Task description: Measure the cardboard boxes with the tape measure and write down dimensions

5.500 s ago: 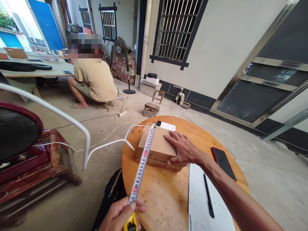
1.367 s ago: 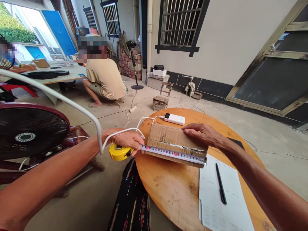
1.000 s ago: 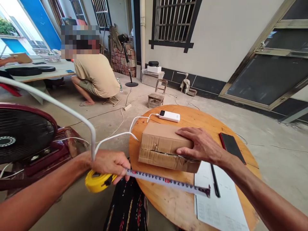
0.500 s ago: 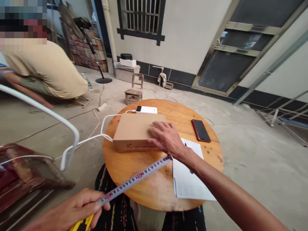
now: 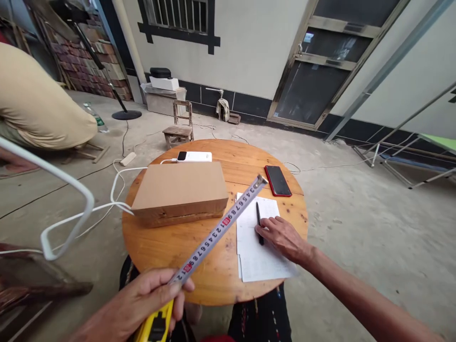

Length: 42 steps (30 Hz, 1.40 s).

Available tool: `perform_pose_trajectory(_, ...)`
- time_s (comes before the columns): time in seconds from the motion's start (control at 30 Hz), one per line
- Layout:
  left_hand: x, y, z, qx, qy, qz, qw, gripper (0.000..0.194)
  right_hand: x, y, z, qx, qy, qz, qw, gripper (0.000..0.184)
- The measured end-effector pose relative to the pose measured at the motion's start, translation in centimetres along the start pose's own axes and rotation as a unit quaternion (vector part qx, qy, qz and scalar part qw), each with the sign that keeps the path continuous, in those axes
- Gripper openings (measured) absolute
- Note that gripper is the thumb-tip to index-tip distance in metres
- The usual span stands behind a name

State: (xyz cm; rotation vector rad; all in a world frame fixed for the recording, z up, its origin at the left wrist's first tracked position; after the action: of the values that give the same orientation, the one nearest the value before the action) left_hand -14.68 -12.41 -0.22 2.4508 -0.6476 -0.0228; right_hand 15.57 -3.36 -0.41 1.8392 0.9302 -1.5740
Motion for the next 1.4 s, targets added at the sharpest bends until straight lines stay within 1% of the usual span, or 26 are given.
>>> perform_pose_trajectory(0.07, 1.3, -1.0, -1.8, 0.004, 0.027, -0.002, 1.000, 0.032, -0.5, 0.0, -0.2, 0.004, -0.016, -0.048, 0.999, 0.023)
perform_pose_trajectory(0.13, 2.7, -2.1, -3.3, 0.007, 0.061, 0.004, 0.998, 0.029, -1.8, 0.4, -0.9, 0.040, -0.059, -0.135, 0.988, 0.021)
perform_pose_trajectory(0.17, 3.2, -2.8, -3.8, 0.013, 0.070, 0.003, 0.997, 0.028, -2.6, 0.8, -1.5, 0.075, -0.094, -0.188, 0.975, 0.019)
perform_pose_trajectory(0.2, 3.8, -3.4, -4.3, 0.021, 0.074, 0.000, 0.997, 0.027, -3.4, 1.4, -2.0, 0.117, -0.134, -0.242, 0.954, 0.016)
perform_pose_trajectory(0.23, 4.3, -4.1, -4.7, 0.032, 0.072, -0.007, 0.997, 0.027, -4.0, 2.0, -2.6, 0.161, -0.176, -0.290, 0.927, 0.013)
perform_pose_trajectory(0.27, 4.7, -4.8, -5.1, 0.045, 0.067, -0.014, 0.997, 0.026, -4.5, 2.6, -3.0, 0.204, -0.215, -0.330, 0.896, 0.010)
perform_pose_trajectory(0.3, 5.2, -5.6, -5.4, 0.057, 0.060, -0.020, 0.996, 0.026, -4.8, 3.1, -3.4, 0.241, -0.250, -0.356, 0.867, 0.008)
perform_pose_trajectory(0.33, 5.6, -6.4, -5.7, 0.065, 0.051, -0.025, 0.996, 0.027, -4.9, 3.4, -3.6, 0.272, -0.280, -0.370, 0.843, 0.006)
perform_pose_trajectory(0.37, 6.0, -7.3, -6.0, 0.069, 0.045, -0.029, 0.996, 0.028, -4.9, 3.6, -3.7, 0.295, -0.305, -0.374, 0.825, 0.005)
perform_pose_trajectory(0.43, 6.7, -9.2, -6.5, 0.060, 0.041, -0.038, 0.997, 0.033, -4.6, 3.5, -3.9, 0.320, -0.352, -0.369, 0.798, 0.004)
perform_pose_trajectory(0.5, 7.1, -11.1, -7.2, 0.052, 0.048, -0.048, 0.996, 0.036, -3.9, 3.0, -3.9, 0.323, -0.402, -0.358, 0.778, 0.011)
perform_pose_trajectory(0.57, 7.2, -12.8, -8.1, 0.059, 0.052, -0.054, 0.995, 0.036, -3.2, 2.5, -4.0, 0.316, -0.451, -0.352, 0.757, 0.020)
perform_pose_trajectory(0.63, 7.1, -14.2, -8.9, 0.065, 0.046, -0.054, 0.995, 0.035, -2.8, 2.1, -4.2, 0.315, -0.472, -0.366, 0.738, 0.021)
perform_pose_trajectory(0.77, 6.3, -15.6, -9.5, 0.064, 0.030, -0.060, 0.996, 0.034, -2.5, 1.9, -4.7, 0.329, -0.453, -0.431, 0.708, 0.006)
perform_pose_trajectory(0.8, 6.0, -15.6, -9.5, 0.065, 0.025, -0.066, 0.995, 0.034, -2.4, 1.8, -4.9, 0.331, -0.464, -0.433, 0.699, 0.005)
perform_pose_trajectory(0.87, 5.5, -15.3, -9.3, 0.066, 0.016, -0.079, 0.995, 0.036, -2.0, 1.2, -5.1, 0.330, -0.504, -0.415, 0.682, 0.006)
perform_pose_trajectory(0.93, 5.2, -14.7, -9.1, 0.063, 0.012, -0.083, 0.994, 0.040, -1.5, 0.4, -5.3, 0.323, -0.540, -0.382, 0.676, 0.014)
perform_pose_trajectory(0.97, 5.2, -14.3, -8.9, 0.060, 0.012, -0.083, 0.995, 0.042, -1.3, 0.0, -5.4, 0.321, -0.548, -0.367, 0.680, 0.017)
perform_pose_trajectory(1.03, 5.1, -13.6, -8.6, 0.051, 0.010, -0.079, 0.995, 0.046, -0.8, -0.8, -5.6, 0.322, -0.547, -0.342, 0.693, 0.016)
perform_pose_trajectory(1.13, 5.2, -13.1, -8.4, 0.039, 0.014, -0.071, 0.997, 0.046, -0.3, -1.8, -5.9, 0.329, -0.530, -0.329, 0.709, 0.014)
perform_pose_trajectory(1.27, 5.5, -13.8, -9.2, 0.060, 0.034, -0.069, 0.995, 0.043, 0.0, -2.7, -6.3, 0.326, -0.522, -0.322, 0.719, 0.017)
perform_pose_trajectory(1.3, 5.5, -14.2, -9.5, 0.065, 0.043, -0.074, 0.994, 0.043, 0.0, -2.8, -6.3, 0.322, -0.515, -0.318, 0.728, 0.017)
perform_pose_trajectory(1.4, 5.7, -15.2, -10.0, 0.059, 0.074, -0.084, 0.992, 0.048, -0.2, -3.2, -6.2, 0.304, -0.477, -0.301, 0.768, 0.014)
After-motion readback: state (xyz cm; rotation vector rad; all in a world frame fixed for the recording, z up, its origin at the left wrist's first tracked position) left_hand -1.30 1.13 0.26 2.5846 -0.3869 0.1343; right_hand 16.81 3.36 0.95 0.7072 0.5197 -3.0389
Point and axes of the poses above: each hand's wrist, its own y-axis away from the middle knuckle, its own x-axis out of the palm, z = x × y, the point moved 4 cm from there along -y, towards the middle knuckle, and after that the axes turned 5 degrees about -y, right-handed, at the moved point
